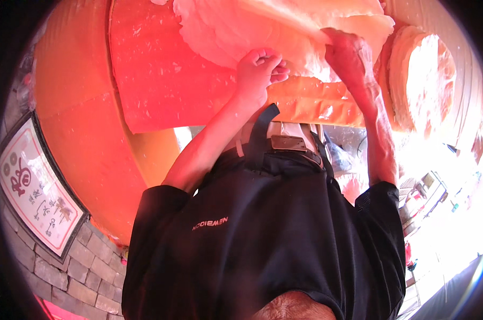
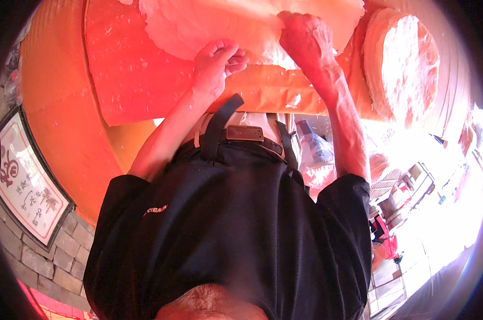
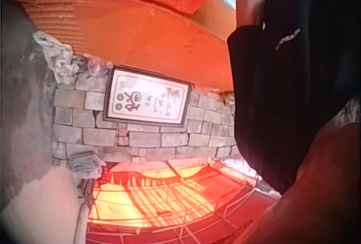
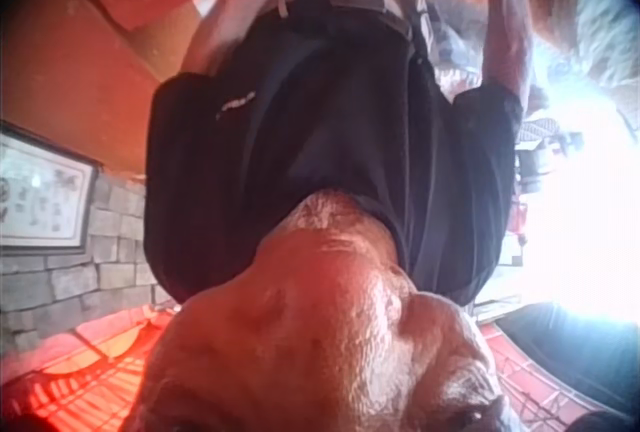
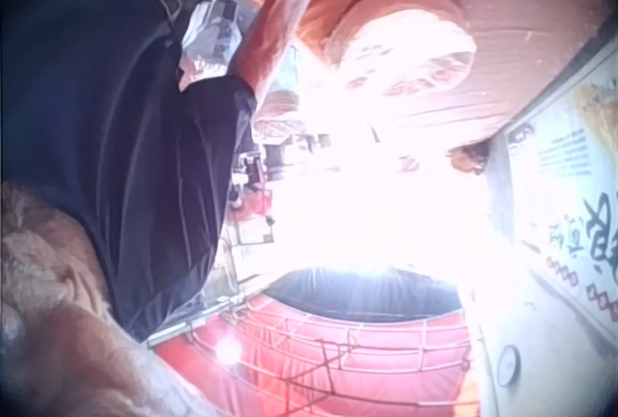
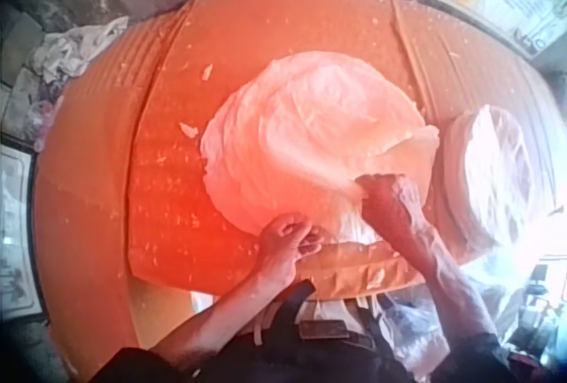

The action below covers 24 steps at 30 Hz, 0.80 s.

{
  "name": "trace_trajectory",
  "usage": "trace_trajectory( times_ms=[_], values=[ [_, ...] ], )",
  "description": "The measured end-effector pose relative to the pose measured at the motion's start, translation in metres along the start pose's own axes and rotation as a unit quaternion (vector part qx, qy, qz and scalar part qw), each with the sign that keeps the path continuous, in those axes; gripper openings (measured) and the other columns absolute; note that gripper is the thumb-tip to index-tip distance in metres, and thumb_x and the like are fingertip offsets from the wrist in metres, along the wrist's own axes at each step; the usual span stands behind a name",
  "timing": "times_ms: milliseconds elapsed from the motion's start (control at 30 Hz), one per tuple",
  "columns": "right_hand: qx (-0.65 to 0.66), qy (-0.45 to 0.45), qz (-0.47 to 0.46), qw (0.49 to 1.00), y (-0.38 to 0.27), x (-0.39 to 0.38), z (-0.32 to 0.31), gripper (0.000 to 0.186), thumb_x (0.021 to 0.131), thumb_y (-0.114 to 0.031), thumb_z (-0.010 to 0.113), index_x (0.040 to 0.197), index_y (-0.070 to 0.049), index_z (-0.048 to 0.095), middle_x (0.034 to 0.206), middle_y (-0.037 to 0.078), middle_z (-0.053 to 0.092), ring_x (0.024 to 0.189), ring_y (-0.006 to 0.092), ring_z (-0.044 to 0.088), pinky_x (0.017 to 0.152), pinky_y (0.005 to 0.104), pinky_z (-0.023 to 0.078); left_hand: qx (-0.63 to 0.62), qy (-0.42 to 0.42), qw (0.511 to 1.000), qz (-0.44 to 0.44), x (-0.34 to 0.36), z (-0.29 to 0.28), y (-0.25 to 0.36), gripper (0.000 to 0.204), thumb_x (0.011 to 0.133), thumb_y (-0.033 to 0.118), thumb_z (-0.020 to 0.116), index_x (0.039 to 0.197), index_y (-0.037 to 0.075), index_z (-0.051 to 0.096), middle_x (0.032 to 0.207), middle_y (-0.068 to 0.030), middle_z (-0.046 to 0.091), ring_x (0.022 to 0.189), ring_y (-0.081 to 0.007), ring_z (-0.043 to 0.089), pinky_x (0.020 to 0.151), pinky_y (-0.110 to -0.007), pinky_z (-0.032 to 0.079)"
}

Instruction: Stacking and bagging thin sheets of flatbread in a food production area.

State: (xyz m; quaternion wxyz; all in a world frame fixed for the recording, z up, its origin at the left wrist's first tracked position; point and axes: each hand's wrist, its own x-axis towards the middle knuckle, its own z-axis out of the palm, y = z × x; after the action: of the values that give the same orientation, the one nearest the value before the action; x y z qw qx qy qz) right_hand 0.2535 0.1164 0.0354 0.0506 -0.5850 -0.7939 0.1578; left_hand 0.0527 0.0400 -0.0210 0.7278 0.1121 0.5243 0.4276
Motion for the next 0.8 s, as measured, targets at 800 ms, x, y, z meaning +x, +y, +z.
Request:
trace_trajectory(
  times_ms=[800],
  values=[
    [-0.119,0.021,0.064,0.991,0.004,0.017,-0.089,0.022,0.085,-0.012,0.064,0.105,-0.004,0.069,0.078,0.018,0.068,0.071,0.0291,0.067,0.062,0.0386,0.053,-0.007,-0.058,0.998,0.008,0.011,-0.015,0.026,0.026,0.095,0.014,0.059,0.118,0.001,0.056,0.108,-0.0169,0.067,0.099,-0.0272,0.068,0.085,-0.038,0.056]
  ],
)
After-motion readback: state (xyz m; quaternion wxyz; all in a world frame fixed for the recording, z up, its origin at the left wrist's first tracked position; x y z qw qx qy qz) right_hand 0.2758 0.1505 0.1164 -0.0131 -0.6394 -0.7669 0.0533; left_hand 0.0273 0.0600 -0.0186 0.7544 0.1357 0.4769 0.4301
